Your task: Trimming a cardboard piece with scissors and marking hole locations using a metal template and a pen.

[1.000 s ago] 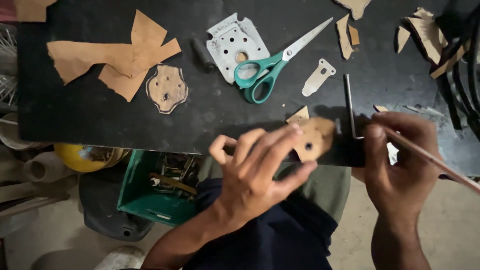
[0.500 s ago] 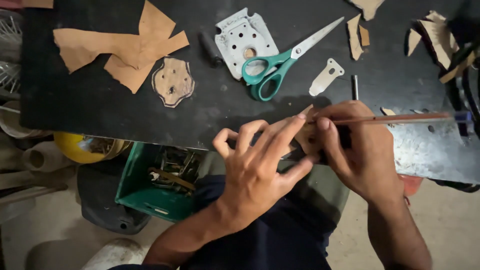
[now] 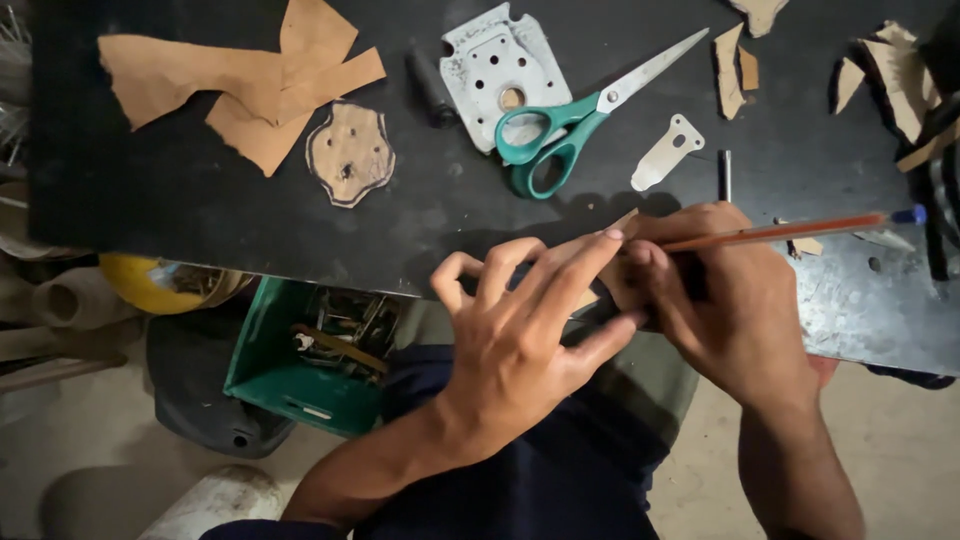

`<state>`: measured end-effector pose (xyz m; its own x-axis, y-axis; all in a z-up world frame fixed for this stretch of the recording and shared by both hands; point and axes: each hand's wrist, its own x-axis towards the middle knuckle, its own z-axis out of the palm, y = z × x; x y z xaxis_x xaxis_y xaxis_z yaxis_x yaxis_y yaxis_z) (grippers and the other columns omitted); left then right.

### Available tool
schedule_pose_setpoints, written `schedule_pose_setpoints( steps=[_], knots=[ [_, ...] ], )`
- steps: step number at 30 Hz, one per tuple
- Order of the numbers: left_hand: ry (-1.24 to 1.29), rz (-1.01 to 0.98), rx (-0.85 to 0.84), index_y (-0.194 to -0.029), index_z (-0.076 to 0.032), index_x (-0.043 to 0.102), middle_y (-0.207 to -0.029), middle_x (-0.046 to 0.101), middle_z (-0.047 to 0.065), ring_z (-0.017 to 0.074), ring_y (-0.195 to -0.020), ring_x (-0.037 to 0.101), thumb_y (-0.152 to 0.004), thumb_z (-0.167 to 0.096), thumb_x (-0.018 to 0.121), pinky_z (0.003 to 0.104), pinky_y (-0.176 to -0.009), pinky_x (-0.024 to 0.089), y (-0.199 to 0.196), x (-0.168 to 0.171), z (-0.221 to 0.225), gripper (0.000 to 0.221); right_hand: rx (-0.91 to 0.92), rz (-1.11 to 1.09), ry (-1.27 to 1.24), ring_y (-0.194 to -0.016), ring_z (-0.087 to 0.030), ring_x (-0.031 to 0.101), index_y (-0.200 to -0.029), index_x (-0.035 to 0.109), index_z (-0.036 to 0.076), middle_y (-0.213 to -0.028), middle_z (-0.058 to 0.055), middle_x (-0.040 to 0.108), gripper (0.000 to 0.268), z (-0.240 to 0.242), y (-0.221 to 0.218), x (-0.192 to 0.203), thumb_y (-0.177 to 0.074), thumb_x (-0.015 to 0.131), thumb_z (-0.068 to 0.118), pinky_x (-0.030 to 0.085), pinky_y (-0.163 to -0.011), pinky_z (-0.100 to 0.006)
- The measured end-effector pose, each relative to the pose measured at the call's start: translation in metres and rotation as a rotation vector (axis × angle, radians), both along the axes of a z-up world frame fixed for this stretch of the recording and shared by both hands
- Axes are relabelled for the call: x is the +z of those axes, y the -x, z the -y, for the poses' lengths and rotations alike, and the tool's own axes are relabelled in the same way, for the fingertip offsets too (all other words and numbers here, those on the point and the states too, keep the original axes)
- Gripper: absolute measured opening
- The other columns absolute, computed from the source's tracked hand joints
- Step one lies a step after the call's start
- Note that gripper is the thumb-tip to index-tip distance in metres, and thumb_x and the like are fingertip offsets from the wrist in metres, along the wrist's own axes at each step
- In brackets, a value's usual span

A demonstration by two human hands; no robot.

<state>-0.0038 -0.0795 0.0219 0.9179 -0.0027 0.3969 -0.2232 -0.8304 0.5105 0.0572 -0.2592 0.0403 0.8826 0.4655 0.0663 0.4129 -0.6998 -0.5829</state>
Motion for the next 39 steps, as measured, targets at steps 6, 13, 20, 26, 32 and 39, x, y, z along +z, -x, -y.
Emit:
schedule_pose_setpoints(
  steps=[6, 13, 20, 26, 32, 39],
  knots=[
    [0.016, 0.01, -0.003, -0.131, -0.019, 0.065, -0.115, 0.078, -0.009, 0.019, -0.106, 0.063, -0.093, -0.046, 0.085, 0.042, -0.092, 0.028, 0.0001, 0.0004, -0.0013, 0.051, 0.04, 0.07, -0.052, -0.096, -0.025, 0.068, -0.11, 0.07, 0.0, -0.107, -0.008, 0.073, 0.011, -0.0044, -0.0028, 0.0063, -0.106, 0.061, 0.005, 0.051, -0.077, -0.036],
    [0.024, -0.005, 0.005, -0.131, -0.02, 0.065, -0.118, 0.077, -0.008, 0.0189, -0.106, 0.063, -0.092, -0.046, 0.086, 0.043, -0.094, 0.028, 0.0001, 0.0005, -0.0012, 0.051, 0.044, 0.054, -0.059, -0.095, -0.027, 0.068, -0.101, 0.07, -0.001, -0.106, -0.011, 0.073, 0.01, -0.0002, -0.0018, 0.0008, -0.105, 0.061, 0.001, 0.051, -0.079, -0.036],
    [0.025, 0.026, 0.01, -0.116, -0.019, 0.072, -0.124, 0.071, -0.006, 0.0178, -0.106, 0.062, -0.092, -0.046, 0.083, 0.043, -0.093, 0.028, -0.001, 0.0005, -0.0014, 0.037, 0.013, 0.078, -0.018, -0.092, -0.025, 0.069, -0.106, 0.068, 0.001, -0.104, -0.009, 0.071, 0.012, 0.0023, -0.0009, -0.0013, -0.109, 0.06, 0.009, 0.05, -0.075, -0.035],
    [0.03, 0.018, 0.002, -0.117, -0.019, 0.073, -0.126, 0.071, -0.007, 0.0178, -0.108, 0.063, -0.091, -0.045, 0.085, 0.043, -0.093, 0.029, -0.0005, 0.0003, -0.0025, 0.038, 0.006, 0.069, 0.0, -0.092, -0.024, 0.069, -0.105, 0.069, 0.003, -0.105, -0.008, 0.072, 0.012, 0.0006, -0.0002, 0.0004, -0.109, 0.06, 0.01, 0.05, -0.074, -0.035],
    [0.041, 0.032, 0.012, -0.115, -0.019, 0.074, -0.125, 0.072, -0.007, 0.0177, -0.106, 0.063, -0.093, -0.044, 0.082, 0.043, -0.093, 0.029, -0.0013, 0.0007, -0.001, 0.034, 0.03, 0.108, 0.009, -0.095, -0.027, 0.069, -0.105, 0.069, 0.001, -0.103, -0.009, 0.072, 0.01, -0.0008, -0.0006, -0.0015, -0.108, 0.062, 0.007, 0.05, -0.077, -0.038],
    [0.042, 0.026, 0.009, -0.114, -0.019, 0.076, -0.125, 0.072, -0.008, 0.018, -0.107, 0.062, -0.093, -0.044, 0.082, 0.044, -0.092, 0.029, -0.0008, -0.0003, -0.0006, 0.033, 0.083, 0.17, -0.008, -0.085, -0.03, 0.065, -0.102, 0.07, -0.003, -0.098, -0.011, 0.071, 0.006, -0.0052, -0.0026, -0.001, -0.104, 0.065, 0.0, 0.049, -0.073, -0.041]
  ],
)
